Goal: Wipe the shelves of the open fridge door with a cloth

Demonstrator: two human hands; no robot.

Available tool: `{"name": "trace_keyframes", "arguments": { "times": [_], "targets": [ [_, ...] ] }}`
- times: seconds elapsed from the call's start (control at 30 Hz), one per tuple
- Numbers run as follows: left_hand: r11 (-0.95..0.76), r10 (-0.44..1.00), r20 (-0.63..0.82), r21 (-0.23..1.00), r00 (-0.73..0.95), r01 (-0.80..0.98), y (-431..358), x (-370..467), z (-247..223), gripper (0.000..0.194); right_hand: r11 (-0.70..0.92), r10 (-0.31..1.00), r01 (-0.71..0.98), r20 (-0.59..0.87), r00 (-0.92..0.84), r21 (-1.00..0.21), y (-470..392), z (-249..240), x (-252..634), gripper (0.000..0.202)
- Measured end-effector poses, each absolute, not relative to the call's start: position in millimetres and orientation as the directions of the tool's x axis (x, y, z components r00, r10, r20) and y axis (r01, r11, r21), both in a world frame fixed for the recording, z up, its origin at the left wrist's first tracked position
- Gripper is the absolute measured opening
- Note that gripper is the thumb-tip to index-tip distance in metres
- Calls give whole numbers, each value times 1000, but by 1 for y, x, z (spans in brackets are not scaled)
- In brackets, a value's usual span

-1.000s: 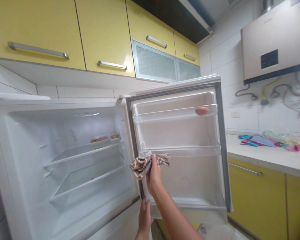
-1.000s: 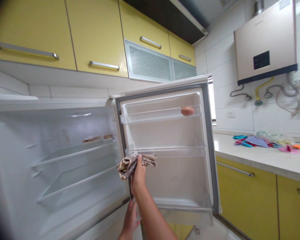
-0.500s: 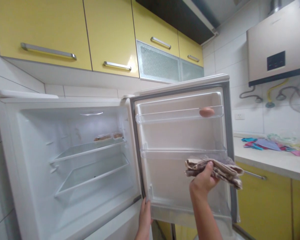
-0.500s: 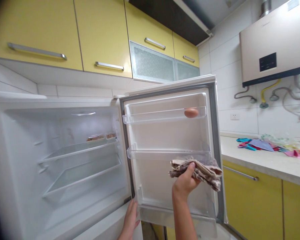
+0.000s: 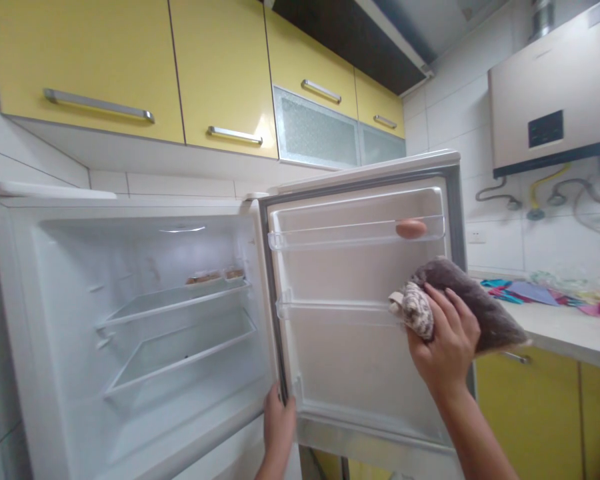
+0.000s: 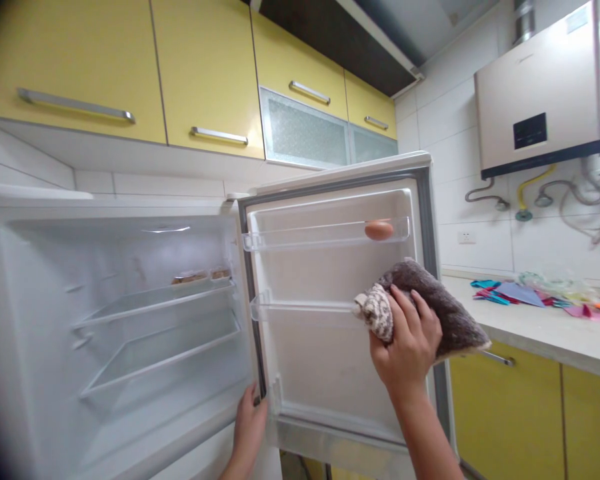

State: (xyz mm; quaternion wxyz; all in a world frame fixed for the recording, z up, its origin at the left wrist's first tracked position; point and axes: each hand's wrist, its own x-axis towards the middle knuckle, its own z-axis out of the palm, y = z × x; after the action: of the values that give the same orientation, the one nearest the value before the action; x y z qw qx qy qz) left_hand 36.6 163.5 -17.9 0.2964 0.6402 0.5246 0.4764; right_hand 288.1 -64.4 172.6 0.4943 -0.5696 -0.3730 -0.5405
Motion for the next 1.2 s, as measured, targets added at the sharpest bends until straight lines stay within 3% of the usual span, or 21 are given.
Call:
{"name": "trace_keyframes", "arguments": {
  "times": [0.13, 0.23, 0.33, 0.5, 0.73, 0.97, 1.2],
  "targets": [
    [-516, 820, 565, 799, -91, 309, 153, 38, 52, 54, -313, 145, 948, 983, 112, -62, -73, 189, 285, 35],
    [-732, 618, 781, 615, -92, 293, 142, 42, 110, 53, -291, 303, 955, 940, 156, -65, -73, 203, 273, 33],
    [-842, 442, 897, 420, -14, 338, 135, 47, 154, 54, -232, 464, 971, 869, 168, -64, -61, 217, 253, 34],
    [-882, 392, 885, 284, 251, 377, 137, 53, 182, 51, -73, 655, 997, 752, 70, -29, -19, 235, 205, 36],
    [-898, 375, 885, 273, 275, 346, 165, 46, 168, 53, 82, 783, 997, 619, -70, 8, 36, 261, 158, 34],
    [-871, 400, 826, 209, 396, 445, 155, 36, 180, 59, 113, 881, 988, 471, -53, -100, 25, 287, 211, 29],
    [-867, 406, 827, 215, 389, 450, 150, 40, 178, 63, 73, 955, 947, 295, 24, -313, -5, 313, 305, 27]
  ]
}}
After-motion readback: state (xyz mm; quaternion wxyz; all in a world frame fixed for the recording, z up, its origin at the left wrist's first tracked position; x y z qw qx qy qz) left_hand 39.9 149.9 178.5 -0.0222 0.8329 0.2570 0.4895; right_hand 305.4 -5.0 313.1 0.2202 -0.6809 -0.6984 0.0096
